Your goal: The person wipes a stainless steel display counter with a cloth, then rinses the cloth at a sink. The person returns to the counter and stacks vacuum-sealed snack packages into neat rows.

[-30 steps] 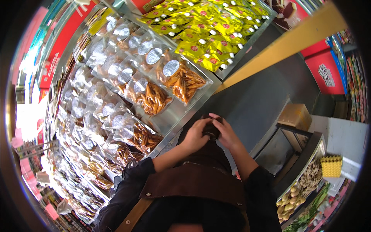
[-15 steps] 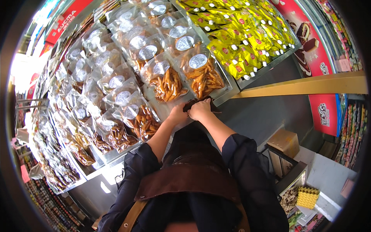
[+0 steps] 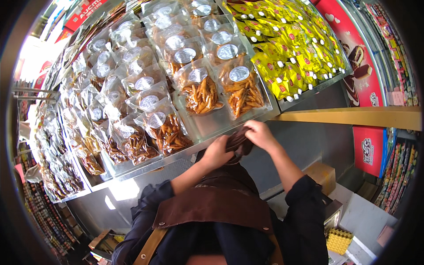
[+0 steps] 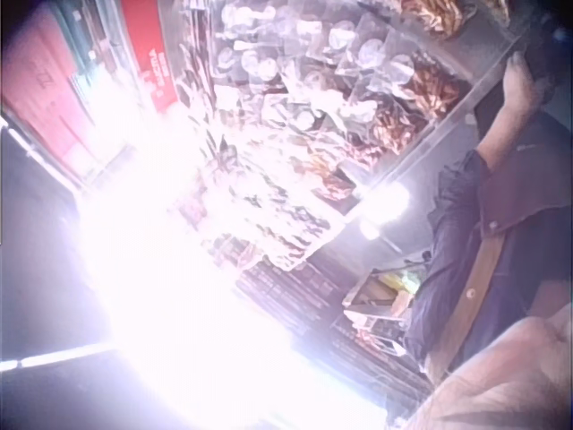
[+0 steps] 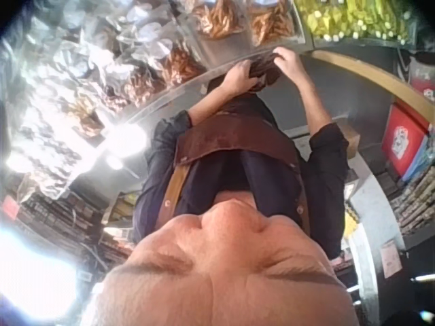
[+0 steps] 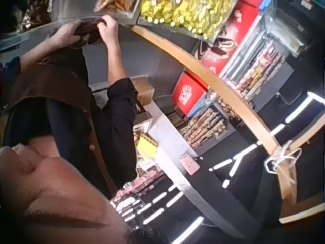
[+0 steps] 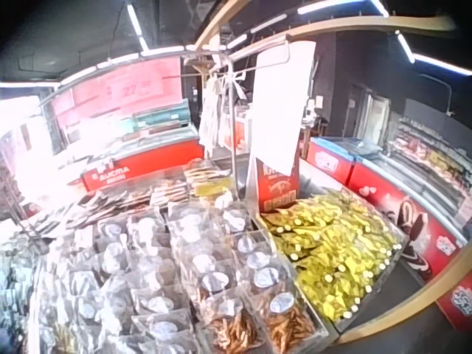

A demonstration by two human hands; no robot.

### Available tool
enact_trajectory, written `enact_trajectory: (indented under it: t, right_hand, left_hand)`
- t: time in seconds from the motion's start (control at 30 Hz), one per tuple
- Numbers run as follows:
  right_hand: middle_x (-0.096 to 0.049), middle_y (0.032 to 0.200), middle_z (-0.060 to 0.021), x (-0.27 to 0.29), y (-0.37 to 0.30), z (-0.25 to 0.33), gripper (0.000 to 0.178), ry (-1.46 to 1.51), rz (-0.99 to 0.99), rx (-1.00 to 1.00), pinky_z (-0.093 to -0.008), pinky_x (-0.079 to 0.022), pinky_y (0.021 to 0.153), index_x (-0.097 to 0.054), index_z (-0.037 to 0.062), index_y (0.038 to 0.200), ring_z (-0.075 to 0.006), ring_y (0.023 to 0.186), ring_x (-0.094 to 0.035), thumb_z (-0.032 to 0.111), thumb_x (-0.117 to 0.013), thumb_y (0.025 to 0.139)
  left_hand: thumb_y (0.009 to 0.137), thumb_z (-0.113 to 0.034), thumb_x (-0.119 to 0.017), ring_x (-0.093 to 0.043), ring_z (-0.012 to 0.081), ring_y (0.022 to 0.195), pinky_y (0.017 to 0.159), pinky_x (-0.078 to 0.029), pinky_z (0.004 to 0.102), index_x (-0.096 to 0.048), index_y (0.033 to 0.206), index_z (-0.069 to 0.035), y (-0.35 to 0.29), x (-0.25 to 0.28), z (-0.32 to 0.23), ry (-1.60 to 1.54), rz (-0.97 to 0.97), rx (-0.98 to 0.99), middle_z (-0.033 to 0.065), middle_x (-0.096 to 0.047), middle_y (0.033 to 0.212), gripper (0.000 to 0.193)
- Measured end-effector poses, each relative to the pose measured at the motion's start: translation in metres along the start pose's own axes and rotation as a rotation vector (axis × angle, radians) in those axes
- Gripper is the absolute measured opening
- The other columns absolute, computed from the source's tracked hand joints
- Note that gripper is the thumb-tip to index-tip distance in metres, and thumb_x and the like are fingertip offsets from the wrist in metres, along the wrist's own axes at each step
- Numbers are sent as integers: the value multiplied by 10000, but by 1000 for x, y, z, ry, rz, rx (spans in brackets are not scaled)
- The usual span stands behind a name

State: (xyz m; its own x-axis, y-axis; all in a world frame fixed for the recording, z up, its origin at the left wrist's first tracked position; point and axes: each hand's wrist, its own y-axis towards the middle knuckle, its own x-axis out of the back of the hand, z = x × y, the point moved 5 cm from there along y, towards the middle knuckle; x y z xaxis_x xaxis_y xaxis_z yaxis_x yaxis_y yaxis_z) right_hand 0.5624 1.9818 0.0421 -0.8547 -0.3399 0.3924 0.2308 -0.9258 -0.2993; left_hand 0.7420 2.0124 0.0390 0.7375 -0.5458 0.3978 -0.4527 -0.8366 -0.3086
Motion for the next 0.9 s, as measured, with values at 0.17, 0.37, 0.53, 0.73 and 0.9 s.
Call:
enact_trajectory:
  t: [0.17,0.37,0.53,0.73,0.9]
  right_hand:
    - [-466,1305,-186,-8,6,-20,552,-814,-346,30,-563,-312,997,-480,5,1222,-373,1219,-421,83,-654,704]
    - [-445,1359,-201,-128,-5,11,598,-648,17,330,-483,-291,1073,-476,-53,1256,-333,1305,-380,74,-640,695]
    - [-670,880,-148,-145,63,40,229,-437,308,145,-403,-505,763,-700,82,926,-322,836,-641,73,-564,742]
    - [-659,916,-193,-149,120,65,218,-338,28,85,-409,-515,735,-700,110,949,-355,836,-633,150,-587,766]
    - [-616,953,-78,-179,114,45,289,429,374,-263,-296,-491,781,-553,12,1098,-174,885,-600,57,-592,815]
  left_hand:
    - [781,-81,-572,-539,362,1036,860,-483,434,-430,1267,-45,31,-19,10,467,-67,73,175,-551,1062,508]
    - [732,-82,-611,-543,394,987,818,-496,445,-481,1196,-45,-43,24,66,503,-181,221,215,-520,1009,484]
    - [713,-199,-666,-602,395,887,779,-498,417,-576,1060,-10,-81,48,89,98,-193,369,233,-605,940,404]
    - [834,-240,-641,-578,129,770,705,-476,292,-588,1009,54,-46,67,90,-295,-375,486,96,-648,839,346]
    - [800,-160,-604,-597,229,834,771,-475,344,-595,982,30,-36,89,75,-240,-151,147,119,-644,869,263]
